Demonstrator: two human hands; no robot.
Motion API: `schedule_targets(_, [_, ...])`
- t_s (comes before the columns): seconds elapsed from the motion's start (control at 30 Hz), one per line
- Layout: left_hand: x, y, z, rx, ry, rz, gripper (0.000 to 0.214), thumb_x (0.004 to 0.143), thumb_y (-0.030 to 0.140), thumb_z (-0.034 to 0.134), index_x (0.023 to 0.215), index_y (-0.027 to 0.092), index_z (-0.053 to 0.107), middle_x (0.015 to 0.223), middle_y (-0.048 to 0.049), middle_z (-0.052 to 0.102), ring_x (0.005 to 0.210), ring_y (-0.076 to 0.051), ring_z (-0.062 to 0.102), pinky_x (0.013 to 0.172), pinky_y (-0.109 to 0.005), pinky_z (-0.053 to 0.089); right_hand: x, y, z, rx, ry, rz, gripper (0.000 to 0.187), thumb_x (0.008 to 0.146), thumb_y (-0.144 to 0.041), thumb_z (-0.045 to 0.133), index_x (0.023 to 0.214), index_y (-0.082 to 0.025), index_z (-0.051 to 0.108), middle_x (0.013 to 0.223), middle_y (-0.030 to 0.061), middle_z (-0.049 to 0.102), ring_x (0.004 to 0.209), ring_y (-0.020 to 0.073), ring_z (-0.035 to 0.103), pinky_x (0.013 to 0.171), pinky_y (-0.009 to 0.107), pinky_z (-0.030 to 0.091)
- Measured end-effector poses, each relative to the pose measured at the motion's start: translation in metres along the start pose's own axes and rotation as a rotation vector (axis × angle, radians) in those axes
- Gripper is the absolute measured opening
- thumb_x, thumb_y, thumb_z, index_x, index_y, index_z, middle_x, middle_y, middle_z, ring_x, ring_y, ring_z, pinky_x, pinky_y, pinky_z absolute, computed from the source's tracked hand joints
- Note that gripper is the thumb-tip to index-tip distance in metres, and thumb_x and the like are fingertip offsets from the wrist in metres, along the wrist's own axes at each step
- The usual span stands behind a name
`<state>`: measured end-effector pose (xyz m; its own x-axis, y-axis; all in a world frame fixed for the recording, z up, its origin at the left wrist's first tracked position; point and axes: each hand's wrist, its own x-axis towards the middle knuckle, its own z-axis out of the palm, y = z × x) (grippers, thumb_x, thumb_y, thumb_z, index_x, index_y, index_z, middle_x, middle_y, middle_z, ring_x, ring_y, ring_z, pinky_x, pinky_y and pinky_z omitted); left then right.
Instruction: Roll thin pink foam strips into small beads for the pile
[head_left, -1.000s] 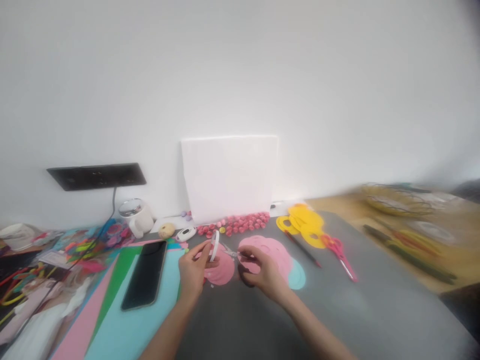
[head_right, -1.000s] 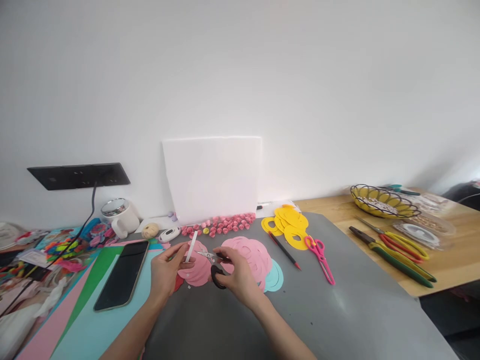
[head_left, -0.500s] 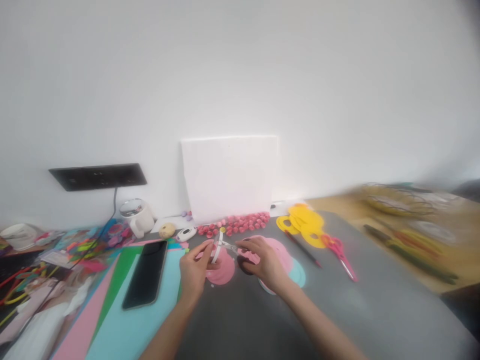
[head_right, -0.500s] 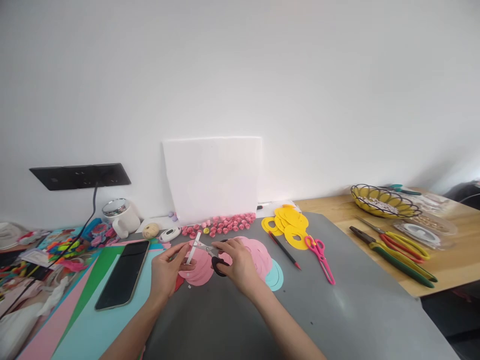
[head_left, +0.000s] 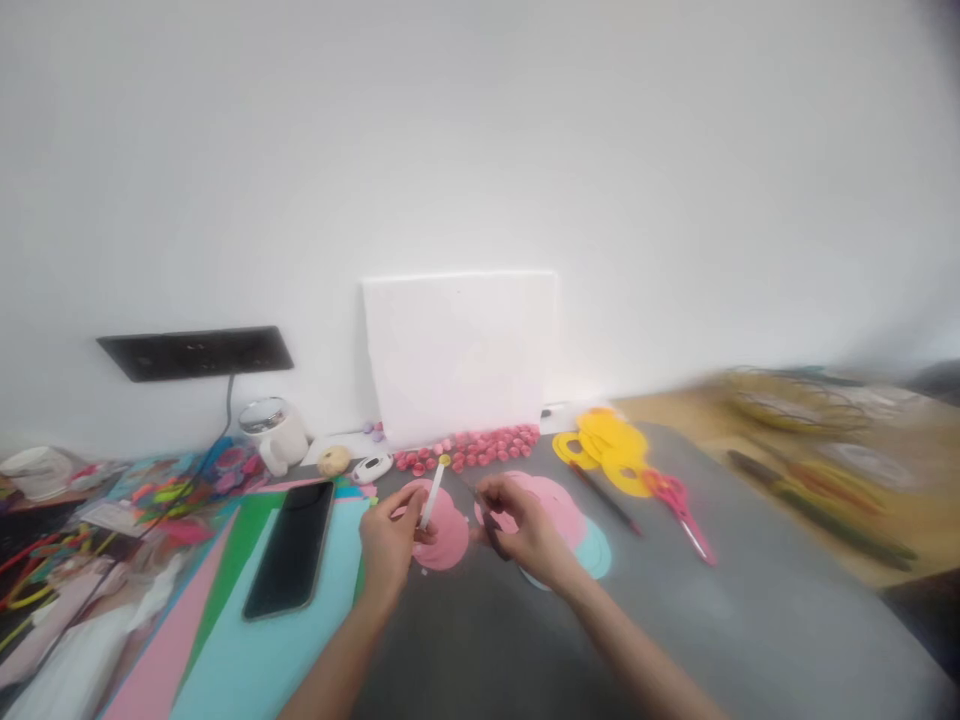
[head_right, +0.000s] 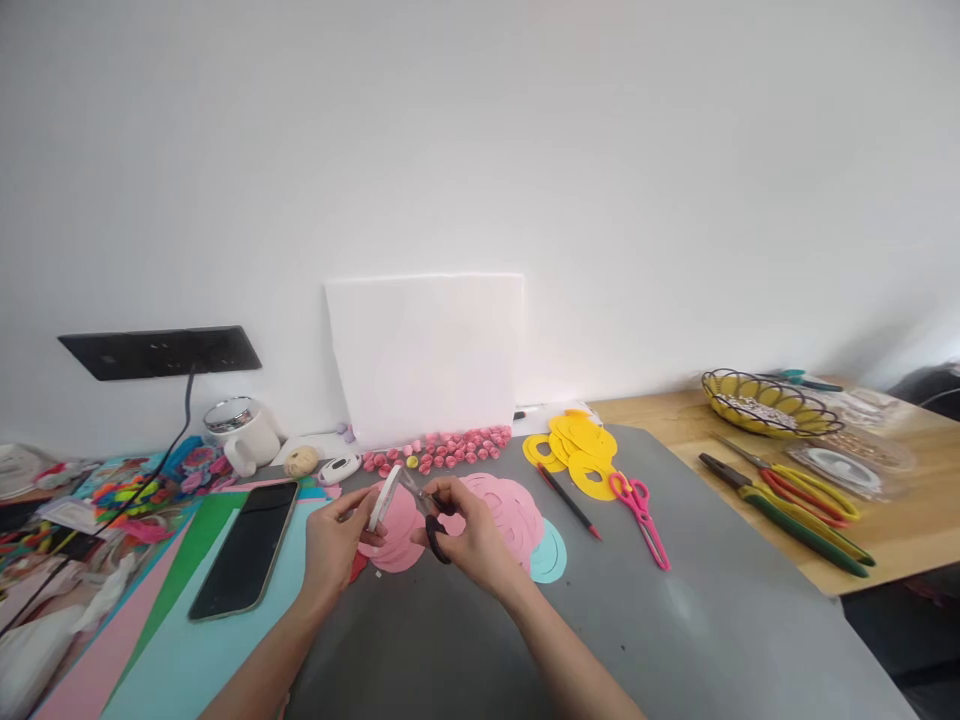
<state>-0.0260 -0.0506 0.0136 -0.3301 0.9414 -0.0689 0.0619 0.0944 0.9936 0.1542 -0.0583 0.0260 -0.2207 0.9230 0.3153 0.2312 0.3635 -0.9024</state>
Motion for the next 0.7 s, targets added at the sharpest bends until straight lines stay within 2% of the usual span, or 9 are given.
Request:
schedule_targets(0.13, [-0.001, -0.003, 0.002, -0.027, -0.009, 0.006, 0.038, 0.063, 0.042, 0.069, 0.083, 0.010, 0.070, 0.050, -0.0022, 0.066, 0.040, -0.021, 0.063, 0.039, -0.028, 0.052, 0.004, 0.001, 0.018, -0.010, 0.092, -0.005, 0.024, 0.071, -0.025, 0.059, 0.094, -0.019, 0.059, 0.072, -0.0004, 0.055, 0.067, 0.0143, 0.049, 0.063, 0.025, 0.042])
schedule_targets(0.3, [-0.004, -0.001, 0.005, 0.004, -0.014, 0.033, 0.031, 0.064, 0.039, 0.069, 0.078, 0.011, 0.070, 0.058, -0.0043, 0.069, 0.043, -0.022, 0.066, 0.039, -0.026, 0.052, 0.011, 0.004, 0.042, -0.005, 0.172, 0.032, 0.017, 0.070, -0.018, 0.052, 0.085, -0.019, 0.059, 0.065, -0.0028, 0.051, 0.060, 0.0128, 0.046, 0.058, 0.024, 0.041])
schedule_targets(0.47, [-0.007, 0.001, 0.005, 0.018, 0.008, 0.055, 0.029, 0.062, 0.038, 0.069, 0.076, 0.013, 0.070, 0.060, -0.0053, 0.070, 0.043, -0.023, 0.066, 0.038, -0.026, 0.051, 0.014, 0.004, 0.051, -0.081, 0.364, -0.019, 0.030, 0.062, -0.010, 0.050, 0.089, -0.020, 0.060, 0.079, 0.0029, 0.060, 0.077, 0.0183, 0.055, 0.068, 0.029, 0.046])
schedule_targets(0.7, [-0.004, -0.007, 0.006, 0.039, -0.009, 0.131, 0.024, 0.064, 0.035, 0.068, 0.074, 0.013, 0.072, 0.060, -0.0050, 0.070, 0.046, -0.023, 0.066, 0.042, -0.028, 0.054, 0.009, 0.005, 0.060, -0.107, 0.348, -0.074, 0.047, 0.053, 0.000, 0.041, 0.091, -0.020, 0.062, 0.085, 0.0054, 0.060, 0.082, 0.0196, 0.056, 0.069, 0.030, 0.049])
